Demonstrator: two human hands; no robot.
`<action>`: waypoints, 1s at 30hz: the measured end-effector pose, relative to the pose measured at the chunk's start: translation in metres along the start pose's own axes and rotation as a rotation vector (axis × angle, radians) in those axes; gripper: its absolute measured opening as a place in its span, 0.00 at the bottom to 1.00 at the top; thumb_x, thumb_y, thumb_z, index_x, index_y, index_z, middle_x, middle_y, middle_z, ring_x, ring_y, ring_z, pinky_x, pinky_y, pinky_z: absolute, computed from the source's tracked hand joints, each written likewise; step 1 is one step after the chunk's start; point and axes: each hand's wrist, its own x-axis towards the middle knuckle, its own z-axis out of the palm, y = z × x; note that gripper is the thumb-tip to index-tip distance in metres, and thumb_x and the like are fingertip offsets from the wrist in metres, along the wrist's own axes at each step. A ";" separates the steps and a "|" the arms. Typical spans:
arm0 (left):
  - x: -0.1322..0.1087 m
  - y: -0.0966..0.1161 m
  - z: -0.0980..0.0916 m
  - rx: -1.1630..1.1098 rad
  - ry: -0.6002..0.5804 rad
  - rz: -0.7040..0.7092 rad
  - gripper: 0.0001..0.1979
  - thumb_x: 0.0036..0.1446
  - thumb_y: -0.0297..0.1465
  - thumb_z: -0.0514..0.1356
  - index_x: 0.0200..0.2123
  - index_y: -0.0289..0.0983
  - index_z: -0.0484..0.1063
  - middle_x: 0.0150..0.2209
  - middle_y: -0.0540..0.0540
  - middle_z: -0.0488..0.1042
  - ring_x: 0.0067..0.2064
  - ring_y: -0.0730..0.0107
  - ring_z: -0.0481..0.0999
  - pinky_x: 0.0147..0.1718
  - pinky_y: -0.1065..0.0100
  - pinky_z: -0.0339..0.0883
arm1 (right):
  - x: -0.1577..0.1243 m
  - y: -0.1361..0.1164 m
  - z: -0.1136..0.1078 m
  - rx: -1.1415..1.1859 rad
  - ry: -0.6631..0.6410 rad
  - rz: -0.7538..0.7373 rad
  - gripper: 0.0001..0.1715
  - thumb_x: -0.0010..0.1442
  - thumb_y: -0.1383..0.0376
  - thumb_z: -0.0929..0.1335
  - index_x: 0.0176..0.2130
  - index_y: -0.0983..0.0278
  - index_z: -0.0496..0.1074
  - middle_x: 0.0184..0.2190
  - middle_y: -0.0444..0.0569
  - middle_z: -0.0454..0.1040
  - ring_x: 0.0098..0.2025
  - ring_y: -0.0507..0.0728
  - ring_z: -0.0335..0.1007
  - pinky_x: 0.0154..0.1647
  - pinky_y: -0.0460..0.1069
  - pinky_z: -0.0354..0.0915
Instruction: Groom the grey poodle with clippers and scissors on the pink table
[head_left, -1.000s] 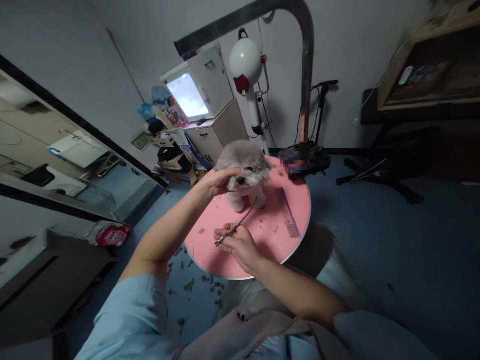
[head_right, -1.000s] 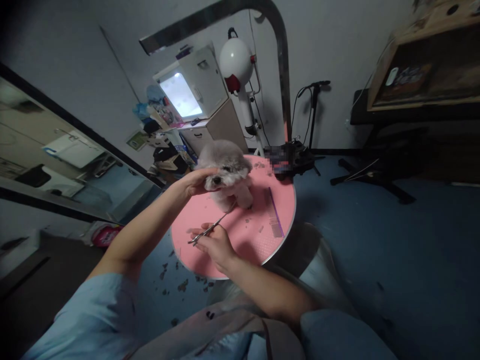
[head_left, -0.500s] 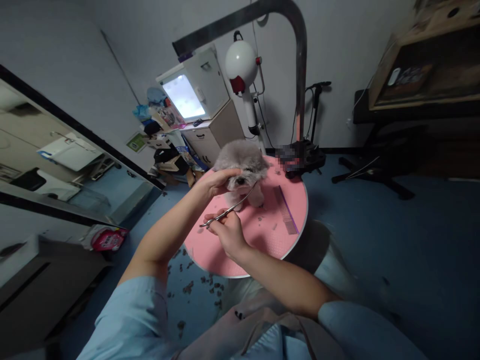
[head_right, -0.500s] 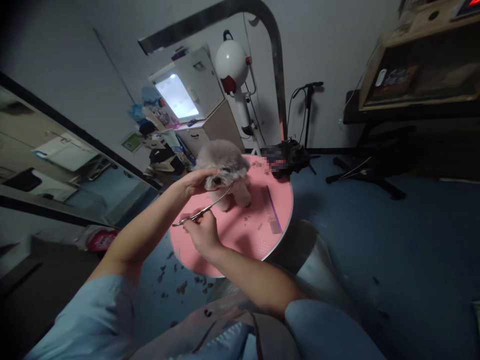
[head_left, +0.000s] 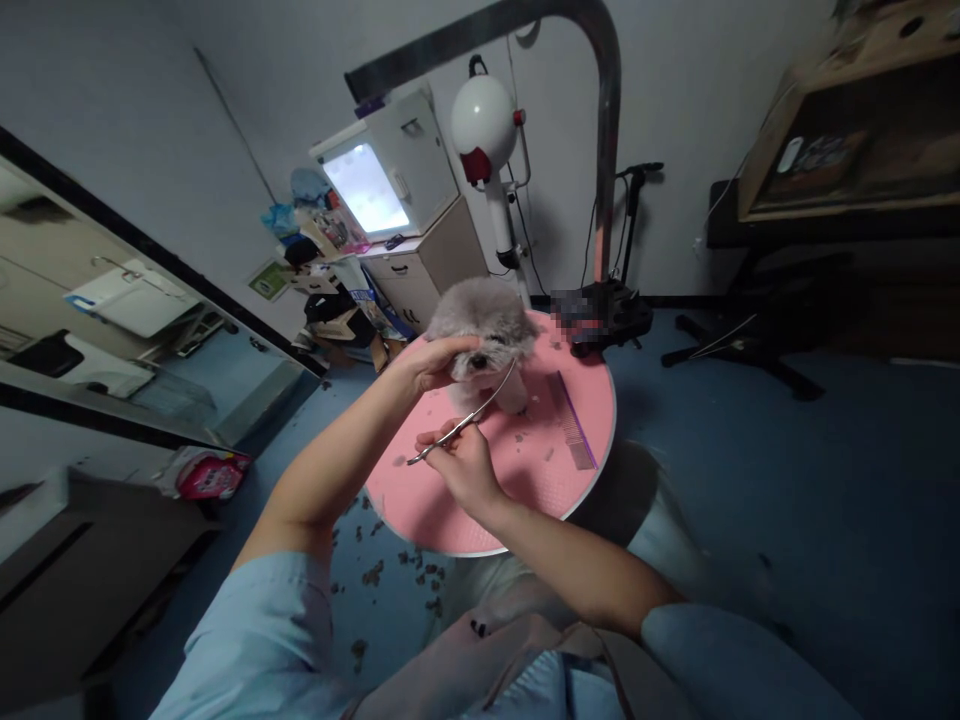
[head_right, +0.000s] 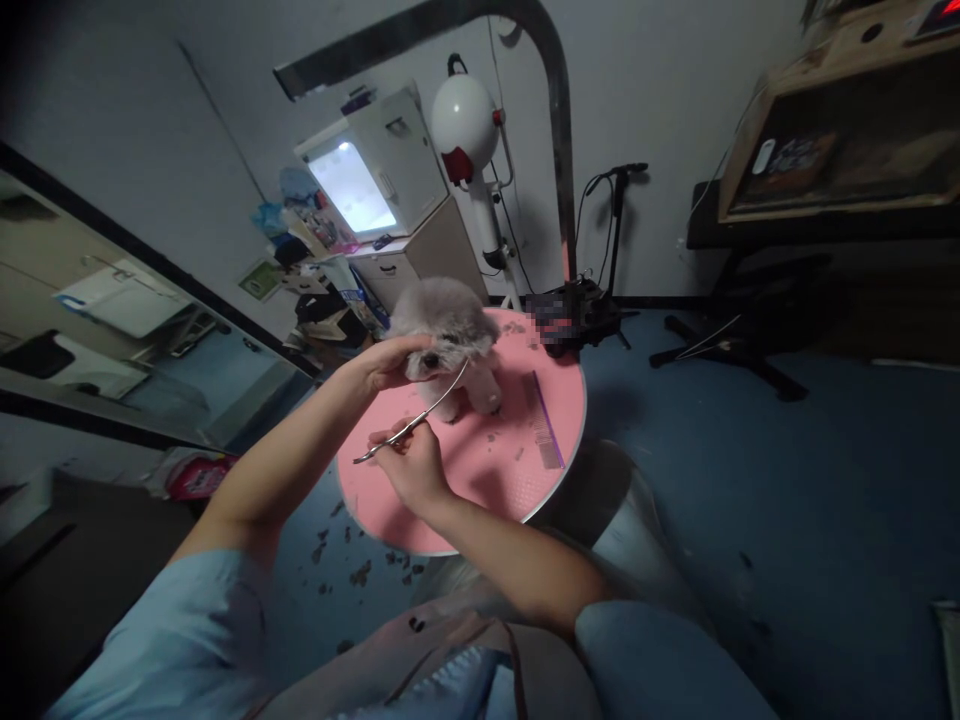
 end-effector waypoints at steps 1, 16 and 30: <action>0.000 0.000 -0.001 0.000 -0.003 -0.002 0.09 0.59 0.23 0.58 0.40 0.27 0.76 0.31 0.40 0.79 0.28 0.70 0.78 0.32 0.71 0.74 | 0.000 -0.001 -0.001 -0.007 0.000 0.001 0.25 0.40 0.68 0.73 0.36 0.59 0.59 0.33 0.42 0.80 0.33 0.53 0.77 0.33 0.49 0.75; -0.002 0.003 -0.005 0.020 -0.001 -0.018 0.07 0.55 0.23 0.62 0.38 0.29 0.75 0.32 0.41 0.79 0.30 0.70 0.78 0.32 0.72 0.75 | 0.025 0.034 -0.046 -0.410 0.018 -0.190 0.15 0.46 0.70 0.69 0.35 0.60 0.63 0.32 0.45 0.77 0.36 0.55 0.77 0.39 0.51 0.74; 0.000 0.002 -0.009 -0.010 -0.082 -0.006 0.05 0.52 0.22 0.63 0.35 0.28 0.75 0.29 0.42 0.79 0.29 0.69 0.78 0.31 0.72 0.74 | 0.036 0.031 -0.058 -0.515 -0.008 -0.246 0.13 0.49 0.70 0.69 0.36 0.60 0.65 0.35 0.48 0.78 0.38 0.55 0.78 0.40 0.51 0.74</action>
